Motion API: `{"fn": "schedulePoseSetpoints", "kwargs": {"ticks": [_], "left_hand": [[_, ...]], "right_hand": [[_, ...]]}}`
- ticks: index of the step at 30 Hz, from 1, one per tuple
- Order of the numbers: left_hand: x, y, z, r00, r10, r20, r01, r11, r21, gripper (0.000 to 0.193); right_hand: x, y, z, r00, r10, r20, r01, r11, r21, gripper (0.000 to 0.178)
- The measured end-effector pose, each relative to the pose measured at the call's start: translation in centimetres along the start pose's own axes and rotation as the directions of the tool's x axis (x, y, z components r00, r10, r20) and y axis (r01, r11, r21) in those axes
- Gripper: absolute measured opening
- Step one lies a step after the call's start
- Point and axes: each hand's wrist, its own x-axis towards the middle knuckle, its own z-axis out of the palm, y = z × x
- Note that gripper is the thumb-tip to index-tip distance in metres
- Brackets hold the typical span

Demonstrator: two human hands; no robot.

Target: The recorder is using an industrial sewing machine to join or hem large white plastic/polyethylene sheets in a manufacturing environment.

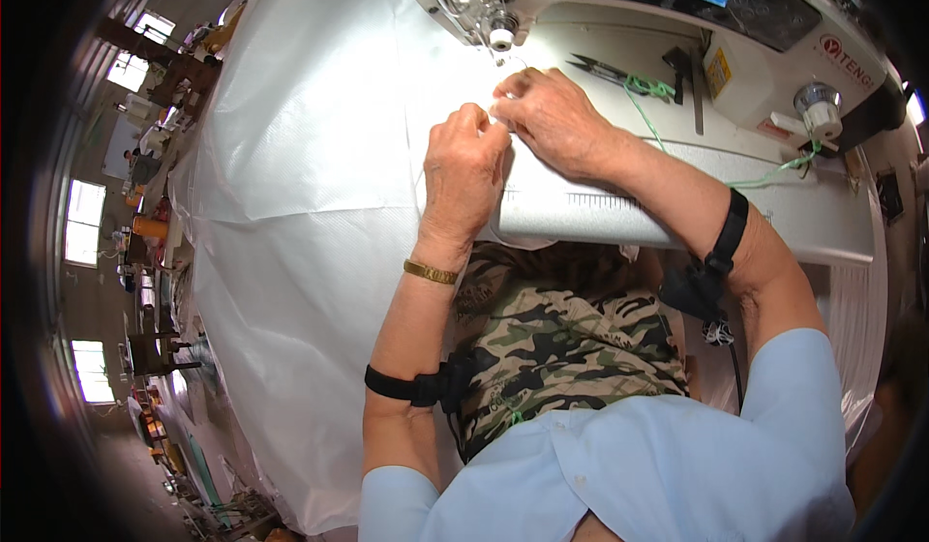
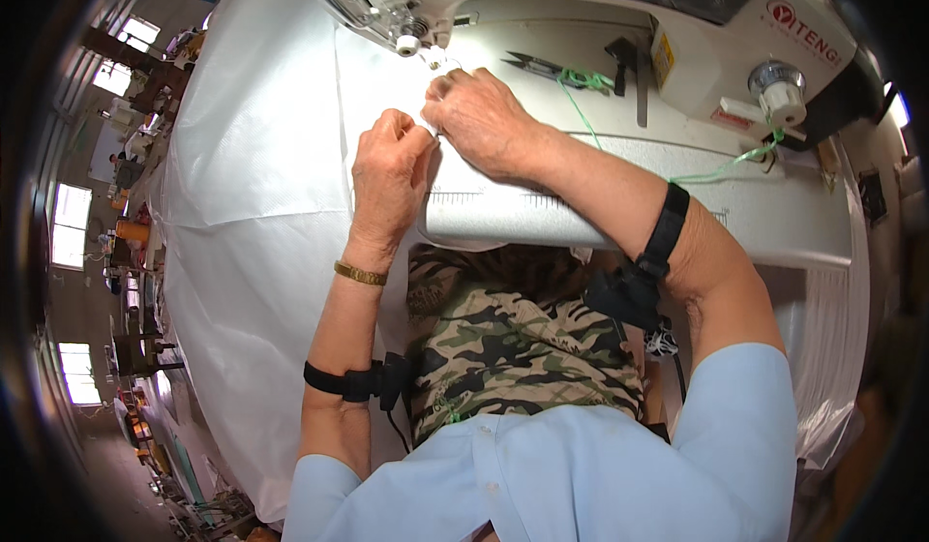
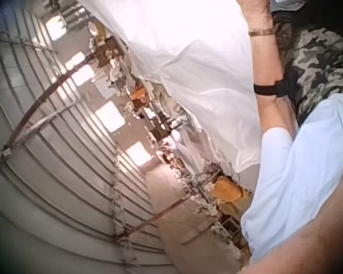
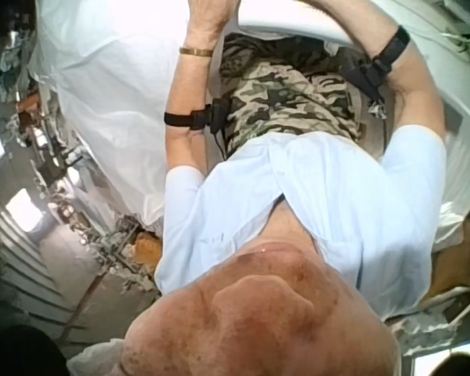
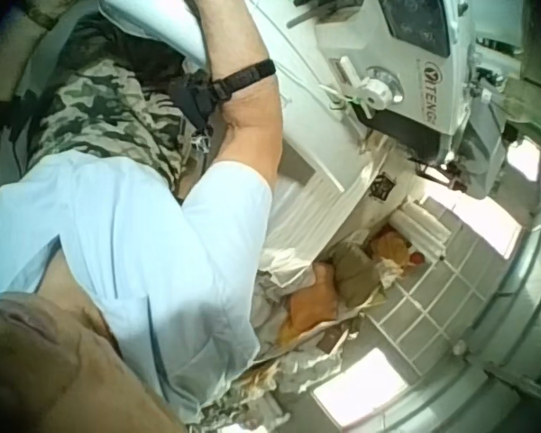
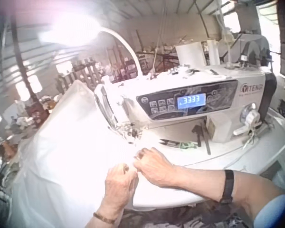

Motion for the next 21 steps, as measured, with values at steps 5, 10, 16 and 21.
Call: {"fn": "schedulePoseSetpoints", "kwargs": {"ticks": [5, 10, 16, 21], "left_hand": [[0.2, 0.0, -0.3, 0.997, 0.068, 0.032, -0.072, 0.986, 0.15, 0.012], [0.6, -0.2, -0.5, 0.989, 0.097, 0.112, -0.111, 0.986, 0.127, 0.01], [0.6, 0.1, -0.7, 0.979, 0.13, 0.157, -0.157, 0.971, 0.181, 0.011], [0.0, 0.6, -1.1, 0.975, 0.176, 0.137, -0.205, 0.951, 0.232, 0.015]], "right_hand": [[0.6, 0.5, -0.4, 0.995, -0.066, 0.068, 0.067, 0.998, -0.009, 0.008], [0.8, 0.6, -1.2, 0.988, -0.112, 0.102, 0.103, 0.99, 0.092, 0.009], [1.0, 0.8, -0.9, 0.986, 0.091, 0.141, -0.129, 0.949, 0.288, 0.016], [0.7, 1.2, -0.6, 0.998, -0.031, 0.058, 0.013, 0.956, 0.292, 0.018]]}}
